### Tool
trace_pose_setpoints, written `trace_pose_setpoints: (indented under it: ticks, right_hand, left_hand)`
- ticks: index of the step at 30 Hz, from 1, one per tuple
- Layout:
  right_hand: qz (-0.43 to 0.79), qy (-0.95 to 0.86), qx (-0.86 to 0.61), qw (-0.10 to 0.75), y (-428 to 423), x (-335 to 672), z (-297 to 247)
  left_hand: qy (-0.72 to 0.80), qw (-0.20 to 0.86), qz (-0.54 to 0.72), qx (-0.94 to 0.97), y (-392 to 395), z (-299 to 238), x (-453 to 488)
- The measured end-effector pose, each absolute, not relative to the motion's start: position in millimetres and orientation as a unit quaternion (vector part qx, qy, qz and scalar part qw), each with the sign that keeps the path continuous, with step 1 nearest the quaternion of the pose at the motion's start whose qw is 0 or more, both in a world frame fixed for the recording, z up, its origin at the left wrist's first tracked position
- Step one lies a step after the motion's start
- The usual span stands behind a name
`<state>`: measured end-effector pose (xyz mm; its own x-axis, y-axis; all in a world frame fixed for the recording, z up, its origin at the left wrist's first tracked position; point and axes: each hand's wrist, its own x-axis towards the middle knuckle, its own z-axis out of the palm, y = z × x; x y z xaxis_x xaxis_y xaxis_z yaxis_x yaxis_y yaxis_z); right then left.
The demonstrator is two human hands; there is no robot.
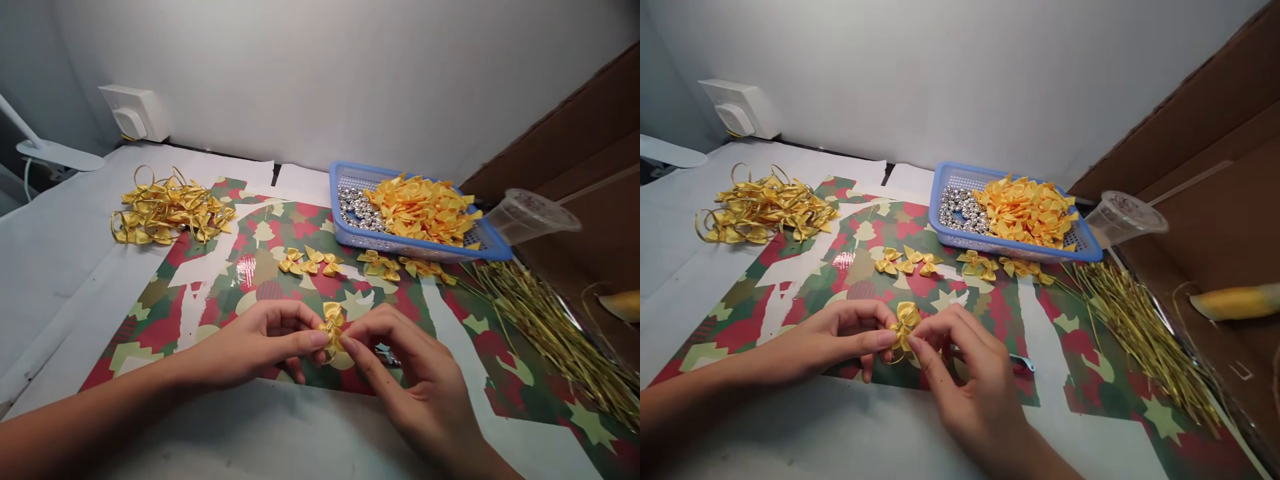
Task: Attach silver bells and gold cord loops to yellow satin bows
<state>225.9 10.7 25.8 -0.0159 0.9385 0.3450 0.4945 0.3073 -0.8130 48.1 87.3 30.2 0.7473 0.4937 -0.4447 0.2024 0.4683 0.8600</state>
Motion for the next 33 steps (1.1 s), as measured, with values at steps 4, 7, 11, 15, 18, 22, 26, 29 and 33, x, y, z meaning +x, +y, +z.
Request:
trace_pose_setpoints:
  ticks: [4, 7, 11, 15, 18, 22, 26, 29, 33]
  right_hand:
    - [0.231, -0.676, -0.54, 0.445, 10.7, 226.5, 24.5]
    - [0.232, -0.672, -0.542, 0.448, 10.1, 227.1, 25.0]
    - [0.225, -0.673, -0.539, 0.455, 8.5, 227.7, 27.2]
    - [0.207, -0.688, -0.533, 0.447, 7.9, 228.0, 28.1]
    - [0.192, -0.694, -0.533, 0.443, 8.7, 228.3, 27.4]
    - [0.188, -0.698, -0.535, 0.438, 9.9, 227.6, 27.2]
    - [0.186, -0.702, -0.529, 0.44, 9.8, 226.5, 28.3]
    - [0.187, -0.704, -0.527, 0.437, 9.7, 226.9, 28.9]
    - [0.189, -0.702, -0.531, 0.435, 10.1, 228.0, 28.5]
  left_hand:
    - [0.338, 0.789, 0.103, 0.502, 87.3, 32.4, 49.7]
    - [0.328, 0.794, 0.11, 0.499, 87.4, 34.0, 51.1]
    - [0.323, 0.798, 0.116, 0.496, 87.0, 35.1, 51.9]
    - [0.326, 0.798, 0.115, 0.494, 86.7, 34.8, 51.3]
    - [0.33, 0.794, 0.109, 0.499, 87.0, 34.3, 50.4]
    - [0.33, 0.796, 0.106, 0.497, 87.6, 33.8, 49.9]
    - [0.33, 0.794, 0.104, 0.5, 87.7, 33.7, 49.7]
    - [0.33, 0.794, 0.106, 0.499, 87.3, 33.6, 49.6]
    - [0.332, 0.795, 0.106, 0.497, 87.2, 33.7, 49.9]
